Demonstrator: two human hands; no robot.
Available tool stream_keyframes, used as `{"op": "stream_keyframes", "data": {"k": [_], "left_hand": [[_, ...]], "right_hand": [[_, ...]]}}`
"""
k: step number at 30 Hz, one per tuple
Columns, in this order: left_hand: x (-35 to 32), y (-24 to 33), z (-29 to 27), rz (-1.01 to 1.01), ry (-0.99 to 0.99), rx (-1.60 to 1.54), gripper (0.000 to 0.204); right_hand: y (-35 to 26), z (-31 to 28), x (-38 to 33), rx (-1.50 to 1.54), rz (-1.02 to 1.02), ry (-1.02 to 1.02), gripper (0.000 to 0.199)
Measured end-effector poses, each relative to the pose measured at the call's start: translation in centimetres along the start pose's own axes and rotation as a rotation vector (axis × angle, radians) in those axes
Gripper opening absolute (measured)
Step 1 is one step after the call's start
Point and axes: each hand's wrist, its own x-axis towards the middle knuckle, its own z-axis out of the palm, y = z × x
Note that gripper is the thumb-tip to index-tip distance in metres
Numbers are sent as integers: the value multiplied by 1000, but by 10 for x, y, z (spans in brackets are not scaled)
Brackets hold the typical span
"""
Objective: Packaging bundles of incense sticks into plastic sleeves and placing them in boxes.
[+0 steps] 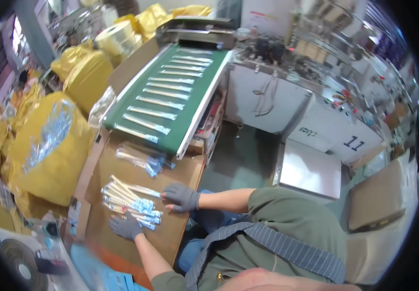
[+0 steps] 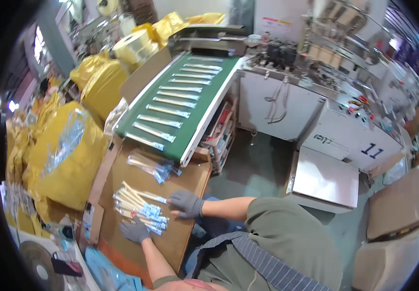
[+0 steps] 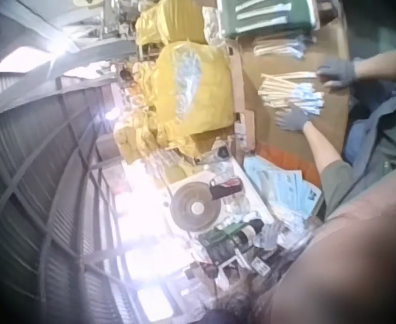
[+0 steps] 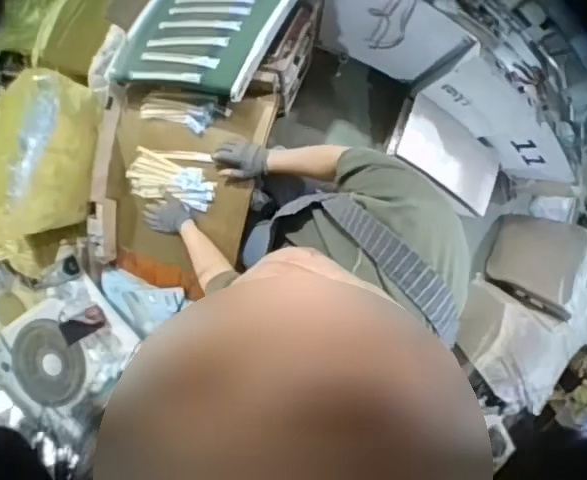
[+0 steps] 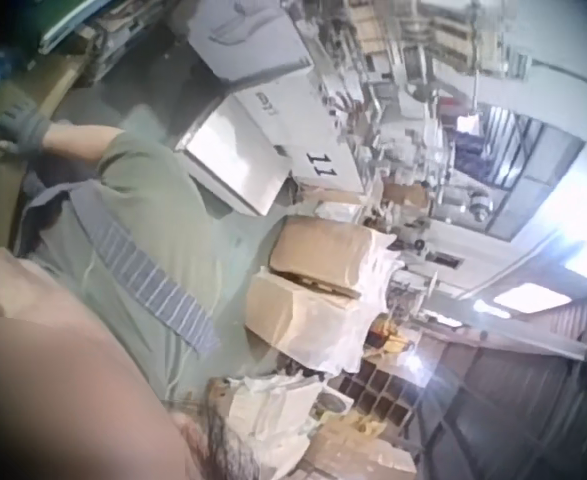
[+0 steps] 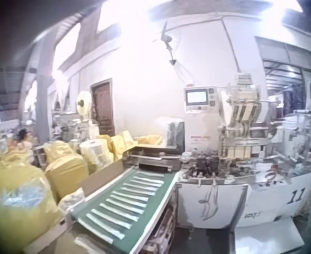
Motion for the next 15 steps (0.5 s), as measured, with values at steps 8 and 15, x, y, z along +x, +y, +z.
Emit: {"op": "stream_keyframes", "data": {"k": [8,15], "left_hand": [[-1,4,-8,58,-46,-151,68],[-5,5,-9,81,-86,-180,65]], "right_hand": [[37,-149,133,-303,-185,247,52],[305,-300,183,-983,668,314,90]]}}
